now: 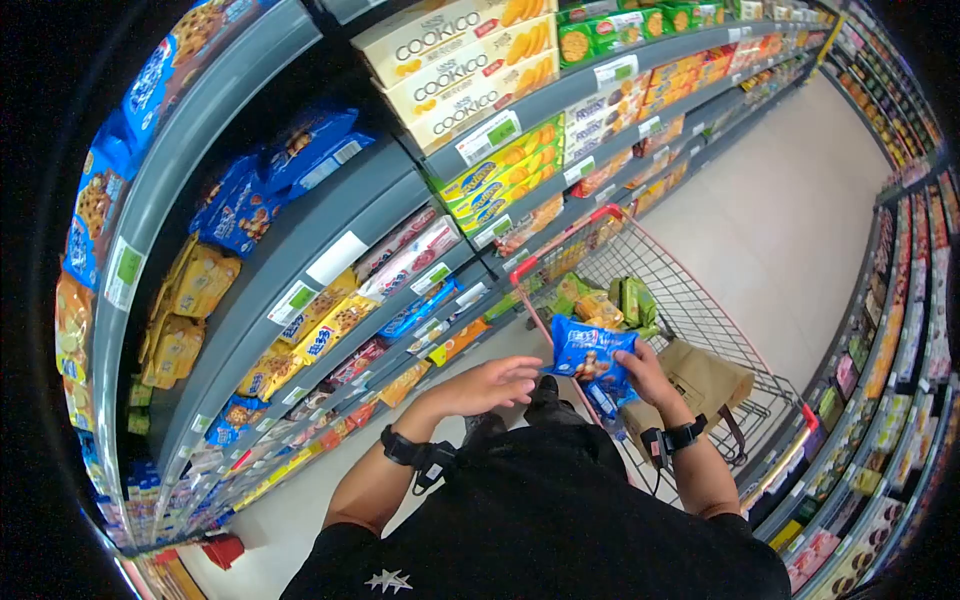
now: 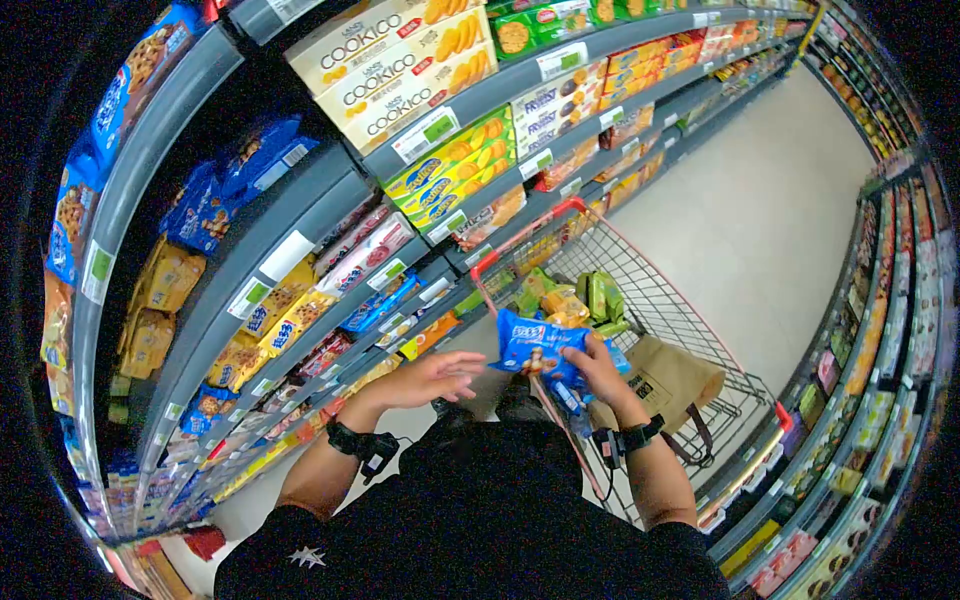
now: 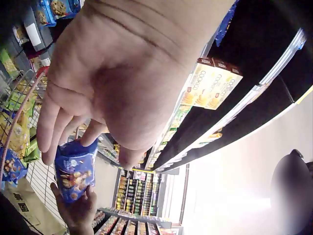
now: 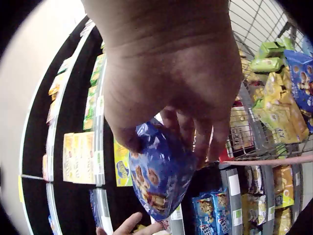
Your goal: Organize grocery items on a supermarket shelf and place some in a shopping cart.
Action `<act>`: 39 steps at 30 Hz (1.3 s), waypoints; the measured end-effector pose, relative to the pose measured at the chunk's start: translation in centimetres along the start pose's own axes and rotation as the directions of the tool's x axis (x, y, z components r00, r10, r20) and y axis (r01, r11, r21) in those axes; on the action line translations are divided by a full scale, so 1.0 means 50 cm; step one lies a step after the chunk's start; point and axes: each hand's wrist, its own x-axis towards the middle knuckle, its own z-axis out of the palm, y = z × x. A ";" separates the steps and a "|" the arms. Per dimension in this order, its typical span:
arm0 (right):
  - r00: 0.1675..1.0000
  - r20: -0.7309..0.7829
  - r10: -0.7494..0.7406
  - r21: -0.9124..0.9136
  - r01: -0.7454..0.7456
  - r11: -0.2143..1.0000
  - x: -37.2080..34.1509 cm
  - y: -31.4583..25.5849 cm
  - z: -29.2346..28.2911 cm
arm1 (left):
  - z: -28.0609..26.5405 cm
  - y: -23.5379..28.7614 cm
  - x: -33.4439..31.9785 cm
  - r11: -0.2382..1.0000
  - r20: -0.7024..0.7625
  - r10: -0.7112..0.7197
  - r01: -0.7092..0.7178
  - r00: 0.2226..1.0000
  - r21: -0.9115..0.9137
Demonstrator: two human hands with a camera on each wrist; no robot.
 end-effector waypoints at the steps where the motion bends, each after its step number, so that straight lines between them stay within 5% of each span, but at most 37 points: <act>1: 1.000 0.025 0.000 -0.004 0.000 1.000 0.014 0.005 -0.007 | 0.002 -0.004 -0.001 1.000 -0.025 0.003 -0.003 1.000 -0.003; 5: 0.946 -0.325 -0.012 -0.134 -0.034 0.990 0.082 0.012 0.009 | -0.002 0.001 -0.031 0.980 -0.153 0.185 -0.172 0.971 0.098; 6: 0.922 -0.376 -0.091 -0.247 -0.006 0.969 0.138 0.091 -0.046 | -0.006 0.005 -0.044 0.974 -0.194 0.216 -0.197 0.957 0.113; 7: 0.905 -0.426 0.009 -0.192 -0.100 0.976 0.145 0.094 -0.045 | -0.011 0.009 -0.057 0.966 -0.232 0.249 -0.224 0.940 0.129; 13: 0.968 -0.250 -0.013 -0.379 -0.085 0.921 0.238 0.207 -0.144 | -0.081 0.048 -0.172 0.935 -0.547 0.355 -0.298 0.758 0.193; 17: 0.965 -0.261 0.009 -0.305 -0.091 0.948 0.235 0.166 -0.115 | -0.153 0.148 -0.291 0.822 -0.668 0.570 -0.313 0.478 0.476; 21: 0.941 -0.247 -0.231 -0.545 0.062 0.836 0.258 0.168 -0.114 | -0.249 0.239 -0.402 0.662 -0.647 0.747 -0.084 0.151 0.745; 22: 0.952 -0.251 -0.175 -0.520 0.020 0.854 0.239 0.141 -0.092 | -0.274 0.257 -0.425 0.655 -0.643 0.754 -0.086 0.135 0.751; 25: 0.972 -0.130 -0.195 -0.443 0.119 0.889 0.235 0.127 -0.050 | -0.343 0.311 -0.496 0.625 -0.647 0.761 0.327 -0.052 0.709; 27: 0.971 -0.081 -0.223 -0.475 0.159 0.865 0.209 0.108 0.004 | -0.380 0.340 -0.531 0.553 -0.631 0.776 0.471 0.009 0.687; 30: 0.984 -0.023 -0.179 -0.414 0.154 0.897 0.187 0.082 0.080 | -0.432 0.362 -0.574 0.409 -0.467 0.866 0.287 0.176 0.866; 39: 0.990 0.044 -0.136 -0.363 0.142 0.921 0.169 0.122 0.150 | -0.472 0.346 -0.635 0.488 -0.492 0.784 0.114 0.379 0.865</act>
